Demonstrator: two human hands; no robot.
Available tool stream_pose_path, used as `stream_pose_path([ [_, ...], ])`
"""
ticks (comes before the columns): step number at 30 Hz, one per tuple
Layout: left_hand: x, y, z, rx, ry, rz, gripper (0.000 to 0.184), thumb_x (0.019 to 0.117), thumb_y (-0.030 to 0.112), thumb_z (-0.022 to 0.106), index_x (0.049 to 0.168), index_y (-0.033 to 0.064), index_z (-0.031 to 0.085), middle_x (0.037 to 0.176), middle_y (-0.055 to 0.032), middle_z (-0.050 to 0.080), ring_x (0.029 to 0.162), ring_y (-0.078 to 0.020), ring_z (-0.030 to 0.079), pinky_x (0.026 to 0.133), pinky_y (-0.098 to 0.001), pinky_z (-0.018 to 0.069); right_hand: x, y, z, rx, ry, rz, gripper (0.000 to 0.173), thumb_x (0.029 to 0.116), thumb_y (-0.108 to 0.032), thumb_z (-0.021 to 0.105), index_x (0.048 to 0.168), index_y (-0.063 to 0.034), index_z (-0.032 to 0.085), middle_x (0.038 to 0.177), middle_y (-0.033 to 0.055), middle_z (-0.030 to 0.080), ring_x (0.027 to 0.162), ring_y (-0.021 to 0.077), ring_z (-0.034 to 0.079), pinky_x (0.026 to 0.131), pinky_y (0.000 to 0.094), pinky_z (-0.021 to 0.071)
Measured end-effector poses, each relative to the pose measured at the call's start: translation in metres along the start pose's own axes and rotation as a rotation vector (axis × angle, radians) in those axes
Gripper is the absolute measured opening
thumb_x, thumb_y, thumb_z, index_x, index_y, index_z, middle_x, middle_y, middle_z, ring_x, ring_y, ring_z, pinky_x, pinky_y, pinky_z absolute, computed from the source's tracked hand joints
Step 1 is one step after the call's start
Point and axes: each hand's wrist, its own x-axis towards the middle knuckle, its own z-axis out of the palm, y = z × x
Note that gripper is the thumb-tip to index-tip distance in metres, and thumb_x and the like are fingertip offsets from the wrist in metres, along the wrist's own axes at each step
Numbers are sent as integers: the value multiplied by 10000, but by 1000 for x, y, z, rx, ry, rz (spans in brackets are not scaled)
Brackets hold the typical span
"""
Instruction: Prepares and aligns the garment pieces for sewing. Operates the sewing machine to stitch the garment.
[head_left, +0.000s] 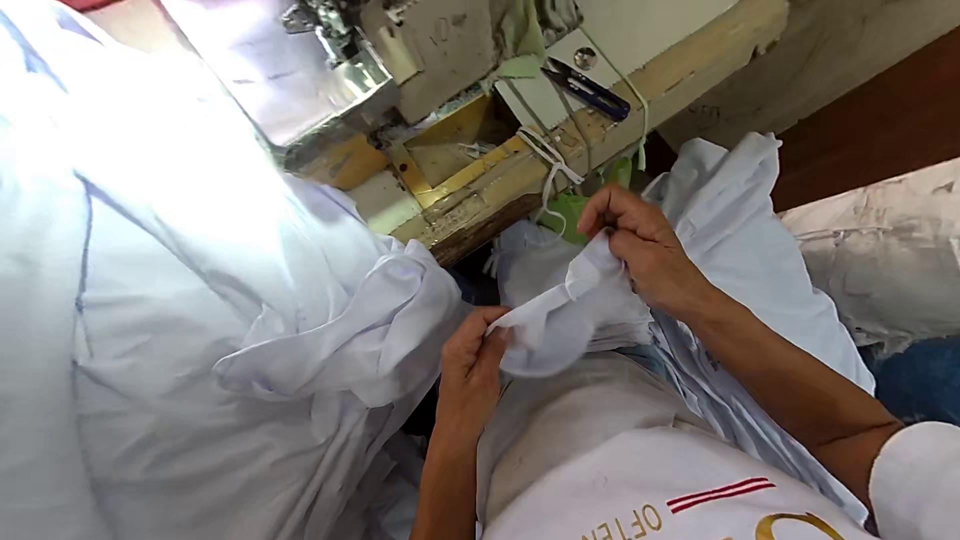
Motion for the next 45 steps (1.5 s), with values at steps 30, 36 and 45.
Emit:
stream_pose_path([
  [30,-29,58,-143,848,398,354,186,934,142,689,845,-22,688,1067,-155,713,844,-174,683,730,-304,557,77,-59,144,-394,-506,-472,91,833,-78,733,904,-26,756,864,87,684,765,142,640,669,284,536],
  [36,9,34,-154,1089,257,154,166,890,125,777,843,-2,680,901,-151,648,673,-323,650,540,-507,507,111,-39,158,-572,-641,-442,98,849,-76,787,870,12,749,917,159,702,818,267,688,722,423,570],
  [45,-43,56,-135,987,538,579,352,1035,277,580,786,32,619,697,-95,584,615,-173,561,552,-276,444,66,-32,150,-508,-55,-1095,84,966,-84,668,907,-26,653,924,131,691,841,158,675,802,204,555],
])
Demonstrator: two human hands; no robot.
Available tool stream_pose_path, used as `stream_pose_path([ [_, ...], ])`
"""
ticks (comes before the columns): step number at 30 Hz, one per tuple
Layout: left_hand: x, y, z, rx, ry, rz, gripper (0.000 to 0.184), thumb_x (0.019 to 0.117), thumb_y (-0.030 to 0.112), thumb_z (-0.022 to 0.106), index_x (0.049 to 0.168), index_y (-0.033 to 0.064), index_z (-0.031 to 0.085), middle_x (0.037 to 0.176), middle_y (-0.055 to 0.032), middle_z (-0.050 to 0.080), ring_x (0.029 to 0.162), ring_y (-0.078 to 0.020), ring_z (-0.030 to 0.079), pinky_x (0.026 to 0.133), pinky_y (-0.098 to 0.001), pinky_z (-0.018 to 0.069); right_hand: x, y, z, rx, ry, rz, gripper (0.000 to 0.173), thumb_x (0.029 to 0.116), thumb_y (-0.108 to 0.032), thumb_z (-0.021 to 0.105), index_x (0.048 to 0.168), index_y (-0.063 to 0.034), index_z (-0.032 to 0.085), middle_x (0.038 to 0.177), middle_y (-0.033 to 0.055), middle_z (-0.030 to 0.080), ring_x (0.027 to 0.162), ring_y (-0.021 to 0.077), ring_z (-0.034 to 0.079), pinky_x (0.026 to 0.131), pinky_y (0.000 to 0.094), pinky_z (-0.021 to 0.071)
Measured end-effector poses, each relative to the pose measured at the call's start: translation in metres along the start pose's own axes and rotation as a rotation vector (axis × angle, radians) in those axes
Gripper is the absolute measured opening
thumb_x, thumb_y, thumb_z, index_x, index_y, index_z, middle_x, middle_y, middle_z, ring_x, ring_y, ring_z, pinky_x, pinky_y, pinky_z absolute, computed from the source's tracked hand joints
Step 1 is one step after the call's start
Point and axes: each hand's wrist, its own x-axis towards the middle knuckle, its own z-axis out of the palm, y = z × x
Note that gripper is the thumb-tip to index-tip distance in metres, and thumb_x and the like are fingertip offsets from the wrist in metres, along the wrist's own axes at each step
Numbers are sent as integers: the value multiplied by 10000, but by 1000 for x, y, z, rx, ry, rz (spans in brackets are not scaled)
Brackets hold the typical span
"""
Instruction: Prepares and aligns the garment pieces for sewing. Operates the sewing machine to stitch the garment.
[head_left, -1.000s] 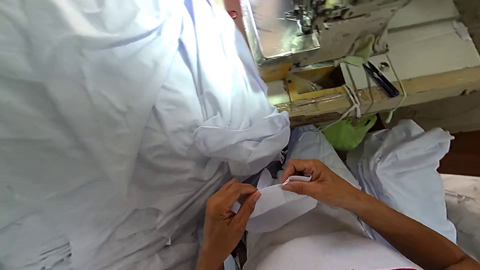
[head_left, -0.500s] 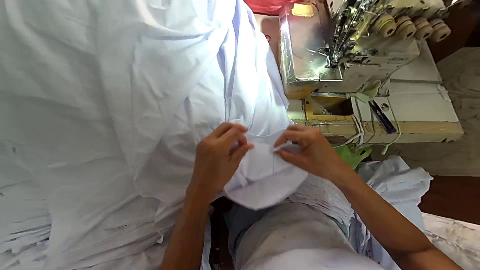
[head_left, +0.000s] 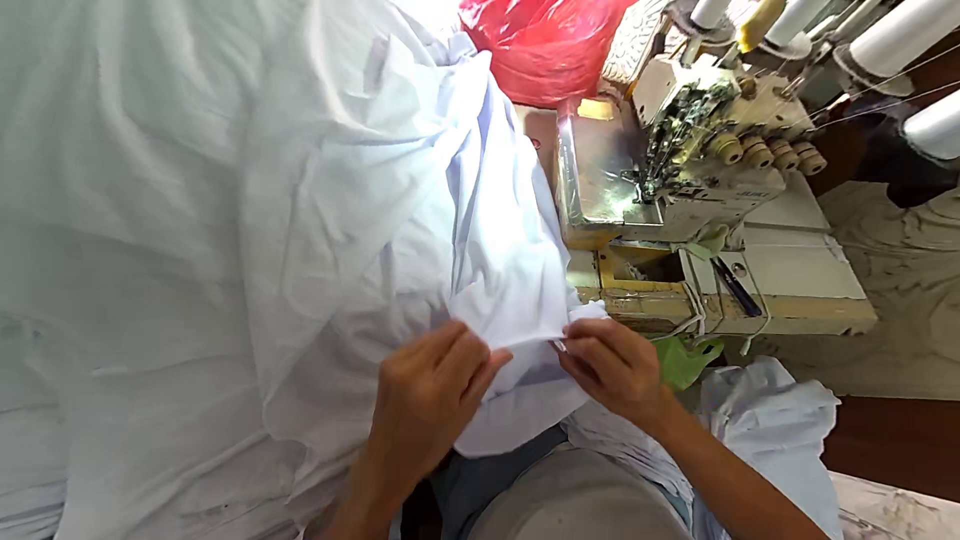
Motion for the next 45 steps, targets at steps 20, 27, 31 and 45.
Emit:
stream_pose_path([
  [20,108,5,-23,44,566,20,214,1037,88,544,1020,-106,633,962,-137,664,953,-128,641,884,-273,509,106,-25,-25,22,449,215,120,917,-137,709,827,-68,671,684,1,641,661,46,577,776,199,464],
  [27,244,-4,126,189,-311,104,208,966,121,632,933,-72,703,972,-281,676,891,-486,684,730,-649,513,46,83,-24,185,339,1192,180,955,-151,713,1050,-10,654,711,36,604,576,100,529,575,306,475],
  [31,254,7,144,207,-712,-148,192,980,161,652,958,-21,709,977,-244,691,1016,-448,654,864,-639,469,26,86,-39,316,260,1380,242,950,-122,719,1126,4,610,727,42,606,624,106,547,637,302,480],
  [45,259,-11,168,161,-443,-213,254,976,201,630,938,-43,690,990,-258,686,1019,-447,648,877,-641,444,21,85,-34,-58,135,914,242,1015,-110,586,1161,-30,761,973,140,766,888,309,728,858,580,515],
])
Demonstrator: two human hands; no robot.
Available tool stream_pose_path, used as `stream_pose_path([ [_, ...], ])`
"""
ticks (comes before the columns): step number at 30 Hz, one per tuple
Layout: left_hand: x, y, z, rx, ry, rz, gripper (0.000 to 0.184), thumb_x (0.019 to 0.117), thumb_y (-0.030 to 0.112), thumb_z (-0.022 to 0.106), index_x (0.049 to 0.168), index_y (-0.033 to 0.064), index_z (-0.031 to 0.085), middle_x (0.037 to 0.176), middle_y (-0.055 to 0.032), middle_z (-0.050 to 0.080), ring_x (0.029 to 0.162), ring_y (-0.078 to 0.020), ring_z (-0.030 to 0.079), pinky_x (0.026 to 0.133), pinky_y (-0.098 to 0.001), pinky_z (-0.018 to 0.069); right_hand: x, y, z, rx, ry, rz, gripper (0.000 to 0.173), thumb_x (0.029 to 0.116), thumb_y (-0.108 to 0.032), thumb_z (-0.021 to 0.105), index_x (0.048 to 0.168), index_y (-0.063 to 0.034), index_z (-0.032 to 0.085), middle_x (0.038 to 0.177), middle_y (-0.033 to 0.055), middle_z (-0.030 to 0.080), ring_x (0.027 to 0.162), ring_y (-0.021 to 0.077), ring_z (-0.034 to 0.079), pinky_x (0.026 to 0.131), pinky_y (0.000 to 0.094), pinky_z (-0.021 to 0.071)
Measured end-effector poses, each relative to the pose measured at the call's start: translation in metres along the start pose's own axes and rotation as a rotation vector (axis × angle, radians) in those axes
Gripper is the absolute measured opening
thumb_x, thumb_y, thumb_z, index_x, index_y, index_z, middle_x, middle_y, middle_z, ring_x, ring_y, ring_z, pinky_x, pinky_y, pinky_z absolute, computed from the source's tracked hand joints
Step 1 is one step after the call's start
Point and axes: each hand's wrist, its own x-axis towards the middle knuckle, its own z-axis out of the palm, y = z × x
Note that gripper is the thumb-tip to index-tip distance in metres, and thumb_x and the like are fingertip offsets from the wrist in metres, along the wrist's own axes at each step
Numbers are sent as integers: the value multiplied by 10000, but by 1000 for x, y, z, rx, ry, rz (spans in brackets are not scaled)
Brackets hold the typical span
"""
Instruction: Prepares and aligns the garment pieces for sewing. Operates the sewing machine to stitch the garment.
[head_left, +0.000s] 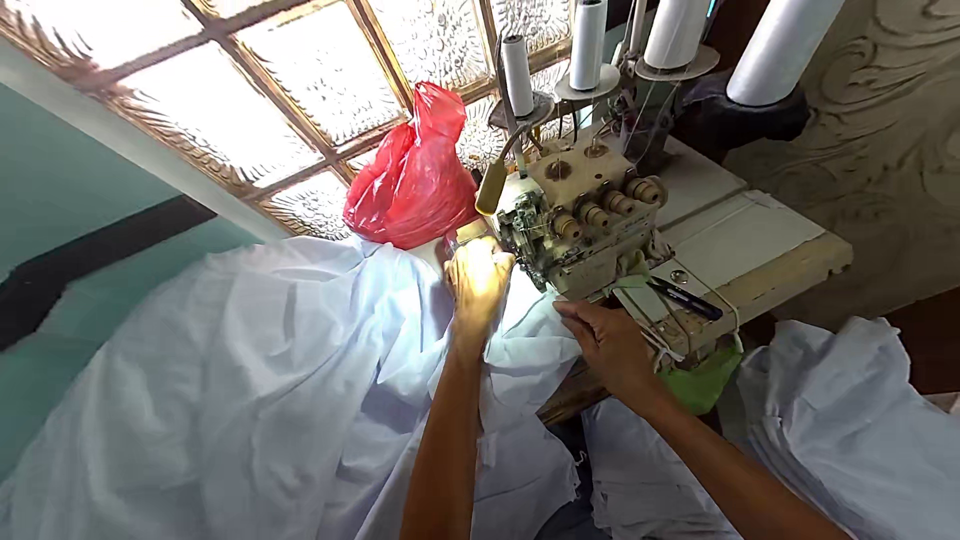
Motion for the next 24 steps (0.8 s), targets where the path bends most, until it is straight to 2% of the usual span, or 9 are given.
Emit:
stream_pose_path([
  [3,-49,-4,-12,11,221,143,354,981,257,674,1190,-29,686,1224,-264,649,1171,-472,591,966,-657,441,5,-2,-4,64,-55,71,253,1023,-115,581,1191,-22,746,1011,146,764,900,290,725,856,529,537],
  [6,-127,-7,-25,28,390,97,444,950,314,667,1218,-41,684,1353,-296,598,1286,-503,534,1066,-659,378,7,1,-2,100,-64,94,251,1024,-135,586,1190,-34,746,997,131,762,871,246,723,828,450,564],
  [8,-182,-20,-17,88,414,29,480,916,345,679,1177,-58,691,1334,-344,585,1249,-558,536,1022,-680,388,7,2,-1,100,-53,68,253,1021,-131,583,1185,-29,748,978,132,762,851,239,717,816,438,560],
  [12,-244,-73,-10,86,319,-152,318,893,-4,639,1191,-110,676,1152,-329,686,1016,-522,687,841,-674,518,9,1,-3,84,-69,72,254,1027,-133,579,1188,-31,746,997,126,762,864,237,719,830,435,561],
  [15,-238,-97,-50,-27,405,-170,246,962,20,584,1148,-124,655,1026,-278,703,878,-319,697,793,-444,563,8,0,-1,62,-56,62,245,1021,-128,592,1187,-36,747,991,125,763,848,235,718,809,437,565],
  [16,-229,-99,-61,-4,463,-176,230,978,31,578,1117,-125,673,1020,-286,704,892,-333,696,807,-439,556,8,0,0,55,-53,62,243,1019,-127,596,1189,-38,745,985,123,761,834,232,712,797,437,561],
  [18,-206,-108,-65,111,538,-200,220,986,24,566,1077,-125,701,1045,-332,688,978,-450,682,870,-538,525,8,-1,1,50,-47,69,246,1014,-126,605,1199,-40,741,976,128,759,816,233,707,781,433,559],
  [21,-181,-126,-30,285,351,-257,192,948,-35,559,1034,-93,720,1069,-366,656,1044,-577,630,889,-733,444,7,0,4,35,-41,59,252,1010,-129,613,1209,-35,736,945,134,750,785,238,694,757,436,555],
  [24,-174,-125,-10,338,239,-248,170,918,-76,578,1004,-84,725,1051,-338,668,1038,-558,632,901,-714,442,7,2,6,-193,37,-94,227,981,-101,635,1160,-39,759,909,142,755,779,306,710,741,523,543],
])
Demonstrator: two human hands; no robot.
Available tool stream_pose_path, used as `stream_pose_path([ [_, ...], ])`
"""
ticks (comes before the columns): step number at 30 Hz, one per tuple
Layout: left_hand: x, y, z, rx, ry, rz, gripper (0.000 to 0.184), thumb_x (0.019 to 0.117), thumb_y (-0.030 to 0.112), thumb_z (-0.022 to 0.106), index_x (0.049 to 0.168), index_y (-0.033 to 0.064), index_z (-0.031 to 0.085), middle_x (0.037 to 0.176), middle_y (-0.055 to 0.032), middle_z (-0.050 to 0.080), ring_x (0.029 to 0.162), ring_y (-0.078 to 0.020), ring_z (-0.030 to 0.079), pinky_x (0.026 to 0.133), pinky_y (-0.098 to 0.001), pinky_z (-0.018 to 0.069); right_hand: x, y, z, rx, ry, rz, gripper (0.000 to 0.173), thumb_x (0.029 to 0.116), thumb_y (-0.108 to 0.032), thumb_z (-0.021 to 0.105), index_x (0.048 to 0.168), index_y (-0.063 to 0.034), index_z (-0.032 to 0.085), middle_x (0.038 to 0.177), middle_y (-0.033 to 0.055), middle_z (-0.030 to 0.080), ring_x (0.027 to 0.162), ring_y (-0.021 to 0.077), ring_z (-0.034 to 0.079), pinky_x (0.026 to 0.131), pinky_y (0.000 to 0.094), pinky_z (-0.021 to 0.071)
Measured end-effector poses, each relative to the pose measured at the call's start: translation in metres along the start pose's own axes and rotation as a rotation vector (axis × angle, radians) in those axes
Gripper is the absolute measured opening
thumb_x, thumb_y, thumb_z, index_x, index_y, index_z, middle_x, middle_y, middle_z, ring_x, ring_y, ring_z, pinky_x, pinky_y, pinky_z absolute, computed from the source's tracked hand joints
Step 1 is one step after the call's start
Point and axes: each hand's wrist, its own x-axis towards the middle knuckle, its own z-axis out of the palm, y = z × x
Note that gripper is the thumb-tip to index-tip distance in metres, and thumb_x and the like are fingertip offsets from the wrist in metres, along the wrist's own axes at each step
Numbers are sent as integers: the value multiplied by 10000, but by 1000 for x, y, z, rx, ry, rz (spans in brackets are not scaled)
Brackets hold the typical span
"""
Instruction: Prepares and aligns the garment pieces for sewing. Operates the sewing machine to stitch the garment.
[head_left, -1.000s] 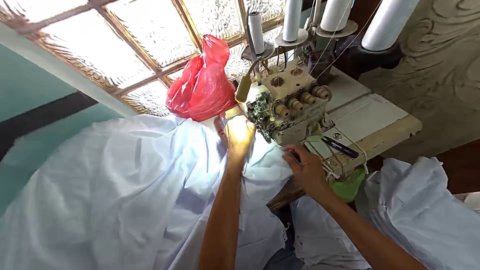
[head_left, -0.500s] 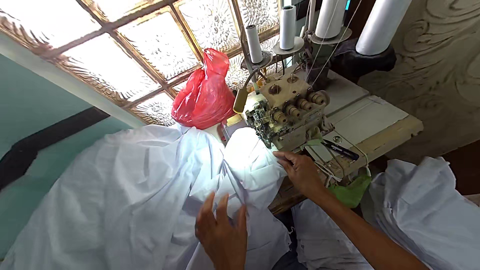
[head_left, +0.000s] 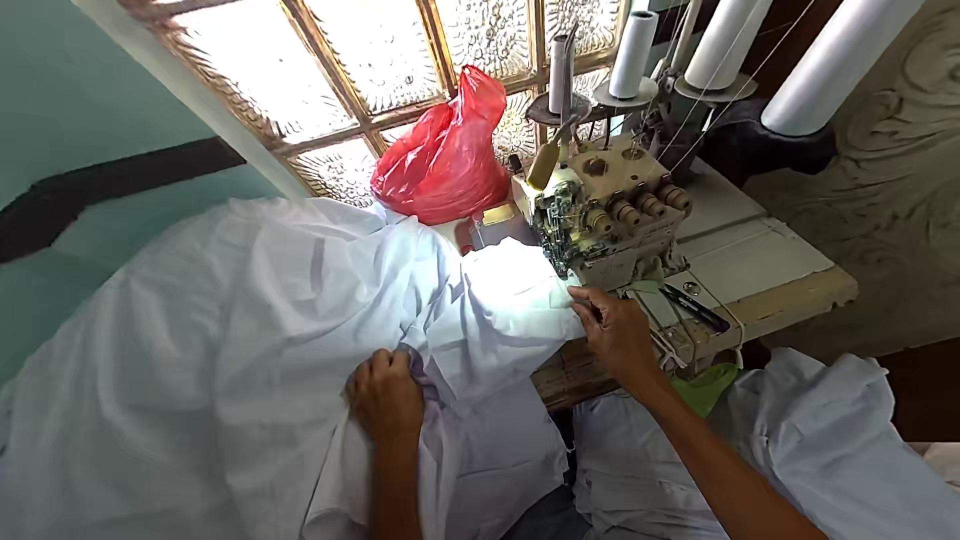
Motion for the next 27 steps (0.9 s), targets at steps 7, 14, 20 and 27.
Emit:
stream_pose_path([
  [7,-13,2,3,-25,49,-1,194,908,-76,584,1050,-100,714,1080,-334,674,1028,-564,630,874,-704,445,-5,-51,-6,-165,17,-334,313,934,-313,664,1031,-26,744,1026,176,706,948,370,683,852,560,516],
  [14,-14,-3,10,-57,70,-16,186,913,-62,592,1043,-81,725,1070,-315,677,1015,-536,633,867,-684,445,19,-53,-20,472,-261,98,170,951,-29,652,1115,8,621,822,54,671,723,108,642,710,315,553],
  [20,-16,-6,14,-59,72,-7,184,904,-58,610,1054,-71,716,1076,-306,671,1025,-532,625,866,-682,440,18,0,-25,413,-253,519,131,1041,-48,553,1149,26,545,803,88,630,674,118,605,685,308,530],
  [27,-15,-5,13,-76,59,-13,201,919,-73,580,1067,-78,716,1107,-316,669,1052,-546,614,894,-693,422,-6,-3,-17,-9,82,67,197,982,-60,603,1119,76,645,1039,236,654,865,338,671,775,503,554],
])
